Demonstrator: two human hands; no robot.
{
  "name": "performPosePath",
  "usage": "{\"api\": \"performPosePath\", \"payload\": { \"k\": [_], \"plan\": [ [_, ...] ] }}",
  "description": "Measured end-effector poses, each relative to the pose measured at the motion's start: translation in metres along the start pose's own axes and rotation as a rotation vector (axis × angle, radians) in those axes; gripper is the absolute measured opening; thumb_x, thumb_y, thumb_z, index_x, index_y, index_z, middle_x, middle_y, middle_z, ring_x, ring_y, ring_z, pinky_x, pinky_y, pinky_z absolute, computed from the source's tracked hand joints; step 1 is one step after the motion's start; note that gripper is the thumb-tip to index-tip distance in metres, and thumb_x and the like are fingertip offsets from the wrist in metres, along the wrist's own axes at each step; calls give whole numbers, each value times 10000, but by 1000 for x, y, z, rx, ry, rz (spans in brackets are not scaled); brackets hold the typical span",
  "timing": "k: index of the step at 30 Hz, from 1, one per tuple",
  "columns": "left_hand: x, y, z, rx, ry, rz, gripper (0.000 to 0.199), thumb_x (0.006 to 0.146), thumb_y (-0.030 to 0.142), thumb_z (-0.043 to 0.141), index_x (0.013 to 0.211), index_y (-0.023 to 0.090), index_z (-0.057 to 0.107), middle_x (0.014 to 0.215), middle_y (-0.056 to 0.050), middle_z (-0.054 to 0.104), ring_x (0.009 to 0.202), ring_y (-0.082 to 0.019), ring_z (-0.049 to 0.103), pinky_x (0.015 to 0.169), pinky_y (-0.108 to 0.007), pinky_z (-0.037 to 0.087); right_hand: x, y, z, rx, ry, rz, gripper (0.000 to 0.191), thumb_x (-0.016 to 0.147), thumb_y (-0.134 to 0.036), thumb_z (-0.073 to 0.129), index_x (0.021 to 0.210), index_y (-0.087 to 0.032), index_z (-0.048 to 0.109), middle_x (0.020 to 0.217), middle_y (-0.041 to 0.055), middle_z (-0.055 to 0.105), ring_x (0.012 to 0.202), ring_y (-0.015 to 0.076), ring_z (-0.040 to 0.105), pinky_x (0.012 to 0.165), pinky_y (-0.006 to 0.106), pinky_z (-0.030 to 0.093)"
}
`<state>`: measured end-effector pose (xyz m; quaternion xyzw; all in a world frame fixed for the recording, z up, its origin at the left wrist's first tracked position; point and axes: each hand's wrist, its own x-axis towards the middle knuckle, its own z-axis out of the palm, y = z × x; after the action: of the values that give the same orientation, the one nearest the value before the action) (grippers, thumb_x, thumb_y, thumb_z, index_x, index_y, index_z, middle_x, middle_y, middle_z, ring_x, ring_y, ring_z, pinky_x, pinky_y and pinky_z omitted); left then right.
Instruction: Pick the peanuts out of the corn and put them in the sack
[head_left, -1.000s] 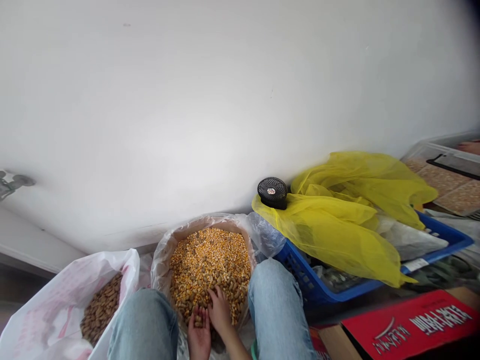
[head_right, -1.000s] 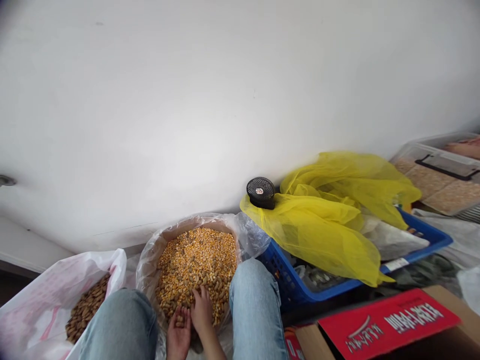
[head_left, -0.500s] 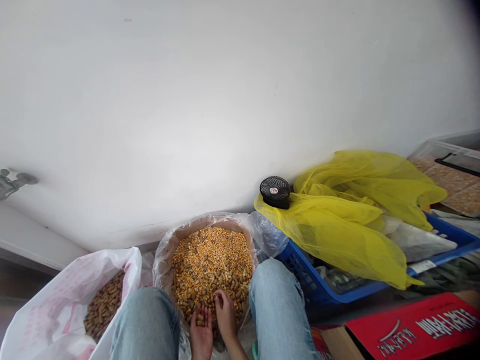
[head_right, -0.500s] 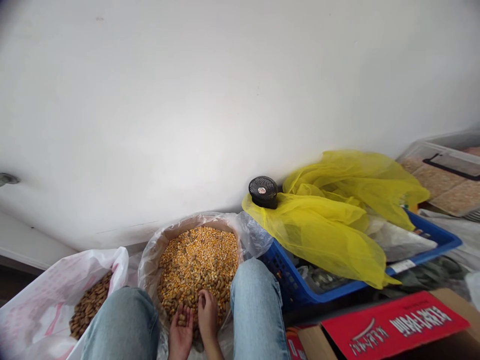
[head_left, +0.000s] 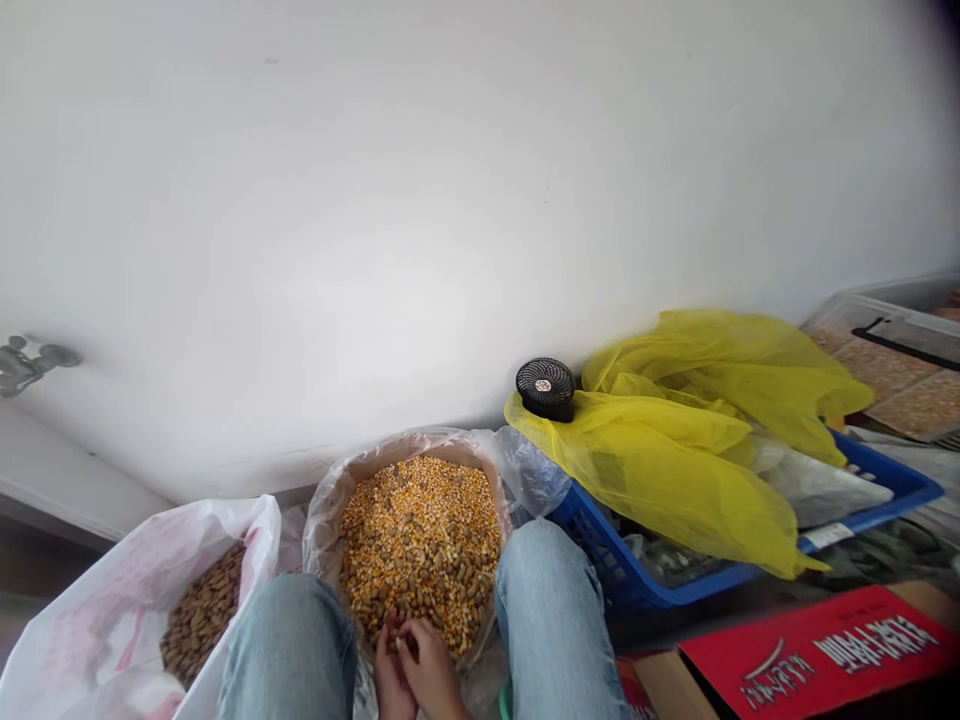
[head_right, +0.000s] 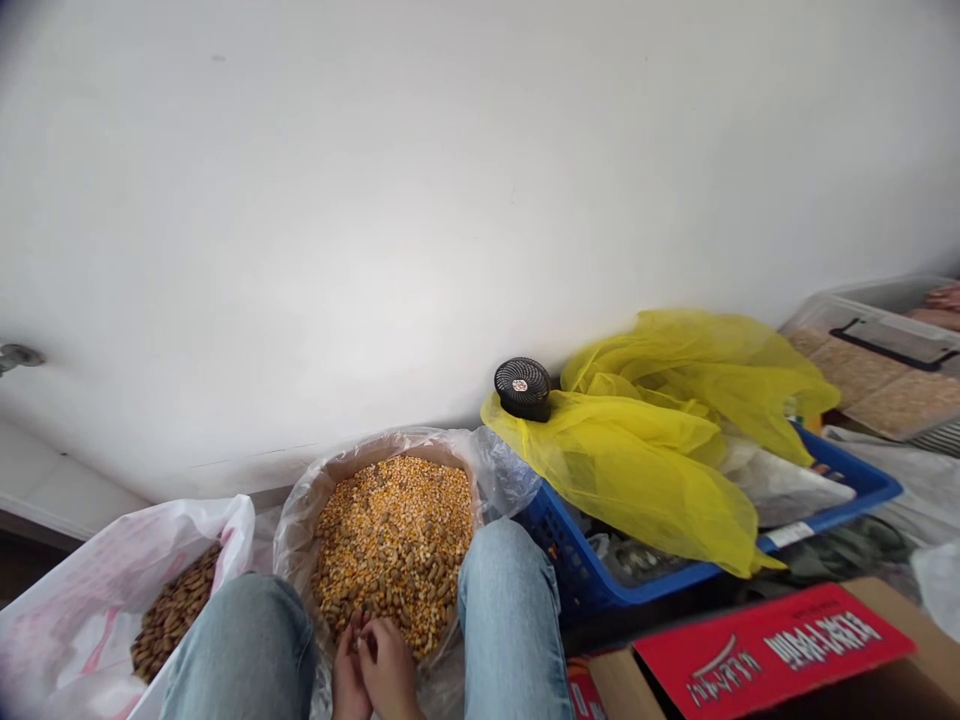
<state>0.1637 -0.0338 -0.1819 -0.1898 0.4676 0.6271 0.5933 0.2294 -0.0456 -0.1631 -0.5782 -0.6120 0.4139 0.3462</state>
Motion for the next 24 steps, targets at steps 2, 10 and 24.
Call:
{"api": "performPosePath", "payload": {
  "k": [2, 10, 24],
  "plan": [
    [0, 1, 0, -41, -18, -72, 223, 738, 98, 357, 658, 160, 556, 599, -18, 574, 533, -112, 561, 570, -243, 433, 3, 1, -1, 29, -7, -11, 141, 743, -206, 427, 749, -207, 568, 795, 23, 564, 765, 140, 533, 687, 219, 386],
    [2, -2, -1, -123, -30, -53, 235, 766, 83, 340, 689, 149, 552, 621, -26, 584, 570, -85, 568, 584, -201, 444, 24, 28, -14, 135, 263, 89, 227, 763, -285, 382, 824, -181, 573, 821, 54, 590, 794, 160, 547, 717, 254, 412],
    [1, -5, -3, -105, -39, -46, 175, 737, 65, 381, 730, 135, 541, 613, -26, 582, 522, -104, 564, 470, -201, 419, 32, 51, 1, -106, 143, 14, 443, 596, -77, 375, 931, -245, 611, 937, 48, 580, 914, 206, 509, 801, 328, 374]
  ]
}}
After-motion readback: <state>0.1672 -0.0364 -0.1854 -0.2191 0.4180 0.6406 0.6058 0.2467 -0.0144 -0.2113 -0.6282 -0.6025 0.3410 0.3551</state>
